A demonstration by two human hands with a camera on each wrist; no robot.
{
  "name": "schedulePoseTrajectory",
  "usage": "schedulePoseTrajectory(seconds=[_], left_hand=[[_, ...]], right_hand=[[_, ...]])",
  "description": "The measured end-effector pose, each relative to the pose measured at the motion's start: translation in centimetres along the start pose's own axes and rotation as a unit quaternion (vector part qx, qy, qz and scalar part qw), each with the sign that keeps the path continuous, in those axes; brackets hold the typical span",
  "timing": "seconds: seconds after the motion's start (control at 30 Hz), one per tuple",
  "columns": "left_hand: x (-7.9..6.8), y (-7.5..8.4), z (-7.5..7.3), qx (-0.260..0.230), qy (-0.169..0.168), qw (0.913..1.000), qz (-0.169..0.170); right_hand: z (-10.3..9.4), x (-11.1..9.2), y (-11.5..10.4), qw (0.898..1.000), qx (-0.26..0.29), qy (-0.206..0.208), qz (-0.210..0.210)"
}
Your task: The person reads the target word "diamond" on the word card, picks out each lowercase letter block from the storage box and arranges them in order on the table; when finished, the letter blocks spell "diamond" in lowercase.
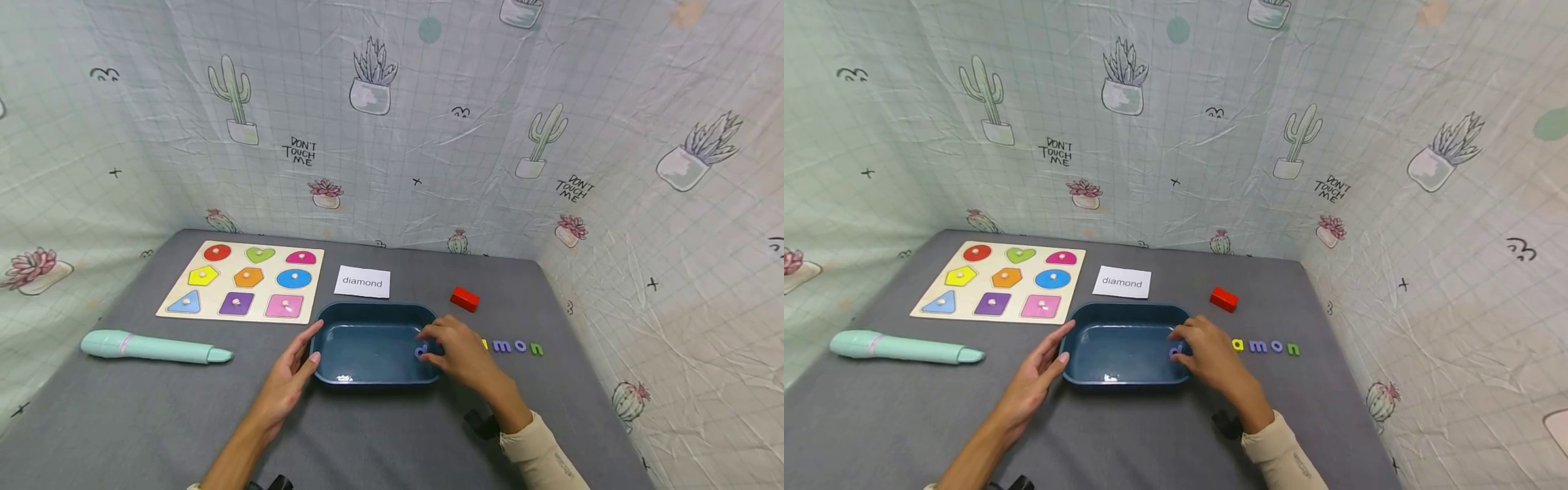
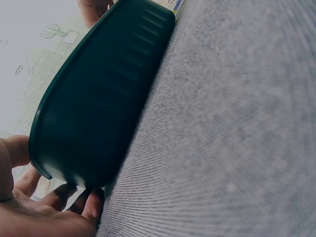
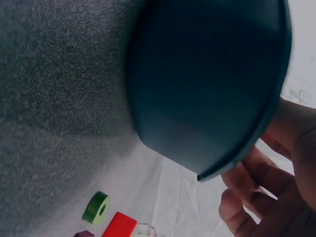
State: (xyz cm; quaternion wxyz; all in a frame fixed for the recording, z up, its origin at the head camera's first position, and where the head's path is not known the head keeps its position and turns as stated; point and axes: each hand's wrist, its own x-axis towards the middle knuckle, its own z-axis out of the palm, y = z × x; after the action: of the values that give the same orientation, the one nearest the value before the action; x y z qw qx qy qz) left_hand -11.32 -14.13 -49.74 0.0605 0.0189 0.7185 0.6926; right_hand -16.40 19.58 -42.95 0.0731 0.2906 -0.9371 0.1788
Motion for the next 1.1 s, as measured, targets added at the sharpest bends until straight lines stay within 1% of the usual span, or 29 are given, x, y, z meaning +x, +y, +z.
schedulePoseTrajectory(seconds=[0.27, 0.4, 0.57, 0.77, 0.97, 1.1], left_hand=[[-0.1, 0.1, 0.0, 0.000, 0.001, 1.0000, 0.005], [-0.1, 0.1, 0.0, 0.000, 0.000, 1.0000, 0.007], [-0.1, 0.1, -0.1, -0.001, 0.000, 1.0000, 0.006], [-0.1, 0.1, -0.1, -0.003, 0.000, 1.0000, 0.006], [0.0, 0.0, -0.1, -0.002, 0.001, 1.0000, 0.009], [0.0, -0.1, 0.0, -0.002, 0.003, 1.0000, 0.007]], right_hand=[[1.1, 1.1, -0.5, 0.998, -0.053, -0.030, 0.015], [1.3, 1.6, -1.0, 0.994, -0.093, -0.053, 0.034], [1.6, 2.2, -1.5, 0.988, -0.130, -0.071, 0.039], [2.0, 2.7, -1.6, 0.987, -0.138, -0.068, 0.035], [2.6, 3.3, -1.4, 0.987, -0.133, -0.070, 0.055], [2.9, 3.4, -1.2, 0.987, -0.127, -0.071, 0.063]])
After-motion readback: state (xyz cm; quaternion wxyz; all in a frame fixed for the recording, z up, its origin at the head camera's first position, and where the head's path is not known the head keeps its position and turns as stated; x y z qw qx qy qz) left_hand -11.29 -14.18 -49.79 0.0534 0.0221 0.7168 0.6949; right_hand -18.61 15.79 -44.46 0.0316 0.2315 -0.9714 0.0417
